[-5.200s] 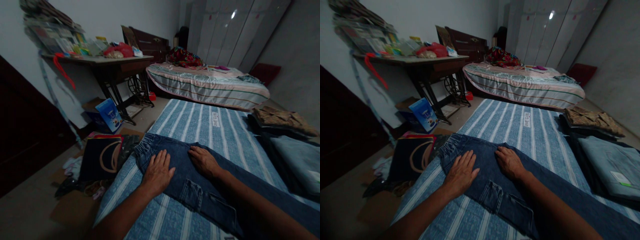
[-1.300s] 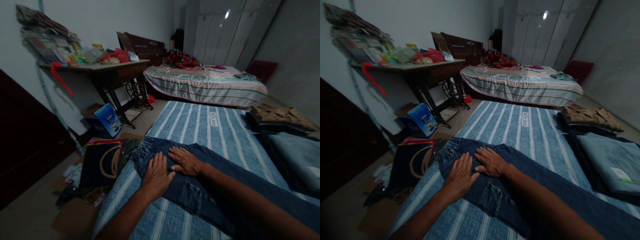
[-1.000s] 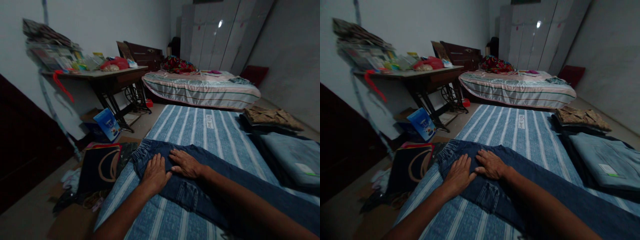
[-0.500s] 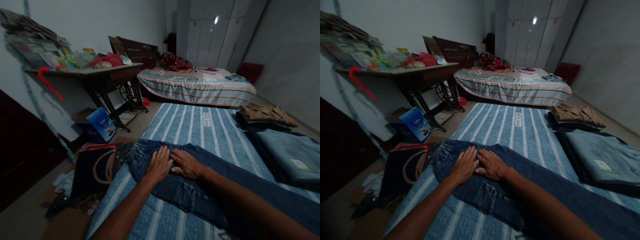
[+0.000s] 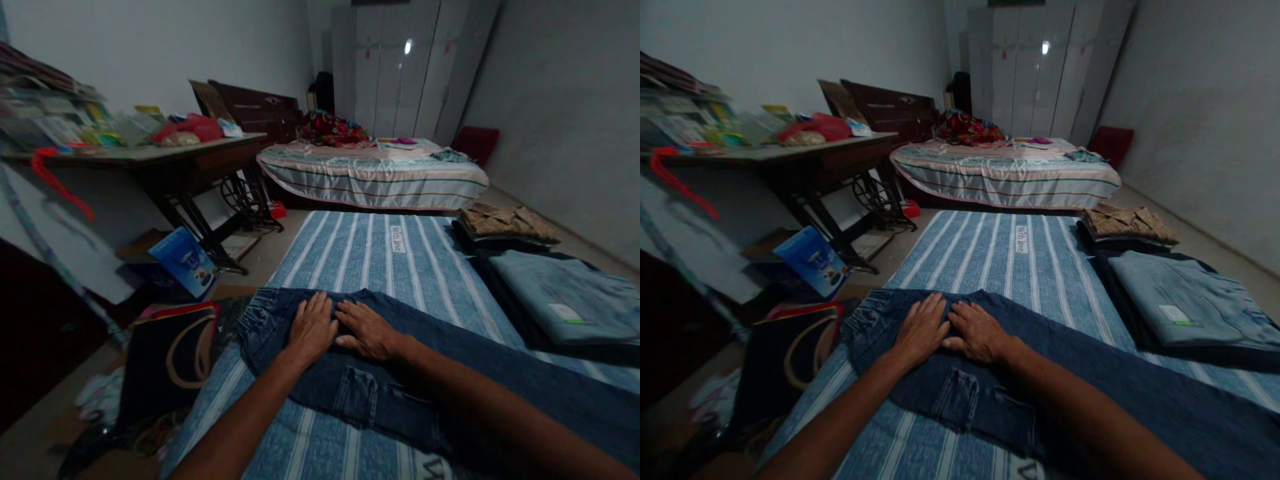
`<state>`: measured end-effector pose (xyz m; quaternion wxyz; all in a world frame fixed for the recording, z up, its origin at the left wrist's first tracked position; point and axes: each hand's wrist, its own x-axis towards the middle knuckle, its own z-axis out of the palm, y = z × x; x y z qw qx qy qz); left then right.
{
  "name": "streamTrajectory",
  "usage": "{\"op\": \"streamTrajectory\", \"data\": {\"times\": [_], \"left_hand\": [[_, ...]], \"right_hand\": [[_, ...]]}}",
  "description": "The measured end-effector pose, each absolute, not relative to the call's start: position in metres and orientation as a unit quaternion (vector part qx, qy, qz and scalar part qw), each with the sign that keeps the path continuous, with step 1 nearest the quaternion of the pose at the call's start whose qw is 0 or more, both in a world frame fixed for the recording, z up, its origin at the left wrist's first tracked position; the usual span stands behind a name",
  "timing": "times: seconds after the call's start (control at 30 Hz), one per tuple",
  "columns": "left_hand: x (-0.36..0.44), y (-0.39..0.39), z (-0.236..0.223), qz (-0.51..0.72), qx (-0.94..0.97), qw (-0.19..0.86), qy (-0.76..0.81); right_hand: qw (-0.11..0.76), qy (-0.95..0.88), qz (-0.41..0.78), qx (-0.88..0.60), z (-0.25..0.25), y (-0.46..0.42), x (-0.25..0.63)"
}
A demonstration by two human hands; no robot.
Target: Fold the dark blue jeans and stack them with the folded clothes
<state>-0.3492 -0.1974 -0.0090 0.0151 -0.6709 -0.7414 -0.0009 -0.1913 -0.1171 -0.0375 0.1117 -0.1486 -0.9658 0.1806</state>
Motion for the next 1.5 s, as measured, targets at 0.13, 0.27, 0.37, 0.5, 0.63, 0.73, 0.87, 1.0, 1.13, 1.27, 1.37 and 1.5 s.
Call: {"op": "streamTrajectory", "data": {"times": [0.13,0.27,0.37,0.5,0.63,0.73,0.87,1.0,1.13,1.27,1.37,1.5], "left_hand": [[-0.347,-0.19,-0.02,-0.02,-0.697,0.0,-0.717],[-0.351,-0.191,-0.034,-0.026,-0.698,0.005,-0.715],[-0.352,-0.193,-0.036,-0.039,-0.705,0.023,-0.708],[-0.352,-0.194,-0.037,-0.056,-0.734,0.044,-0.675],[-0.357,-0.192,-0.043,-0.07,-0.756,0.048,-0.649],[-0.36,-0.191,-0.046,-0.066,-0.759,0.043,-0.647],[-0.361,-0.19,-0.046,-0.048,-0.757,0.035,-0.651],[-0.361,-0.189,-0.048,-0.059,-0.756,0.046,-0.651],[-0.361,-0.19,-0.045,-0.064,-0.769,0.059,-0.633],[-0.362,-0.191,-0.041,-0.05,-0.792,0.064,-0.605],[-0.362,-0.19,-0.039,-0.044,-0.794,0.064,-0.603],[-0.363,-0.188,-0.04,-0.042,-0.796,0.063,-0.601]], "right_hand": [[0.115,-0.966,0.175,-0.153,-0.04,-0.113,-0.182],[0.091,-0.969,0.165,-0.16,-0.041,-0.108,-0.175],[0.084,-0.969,0.159,-0.168,-0.043,-0.105,-0.172],[0.092,-0.969,0.154,-0.169,-0.048,-0.104,-0.17],[0.101,-0.97,0.145,-0.164,-0.05,-0.104,-0.171],[0.1,-0.97,0.148,-0.164,-0.049,-0.103,-0.172],[0.115,-0.966,0.164,-0.166,-0.044,-0.101,-0.167],[0.138,-0.96,0.169,-0.178,-0.04,-0.101,-0.151],[0.127,-0.956,0.167,-0.204,-0.043,-0.099,-0.134],[0.12,-0.959,0.156,-0.206,-0.047,-0.098,-0.129],[0.112,-0.957,0.165,-0.211,-0.044,-0.099,-0.131],[0.111,-0.955,0.177,-0.21,-0.037,-0.1,-0.134]]}}
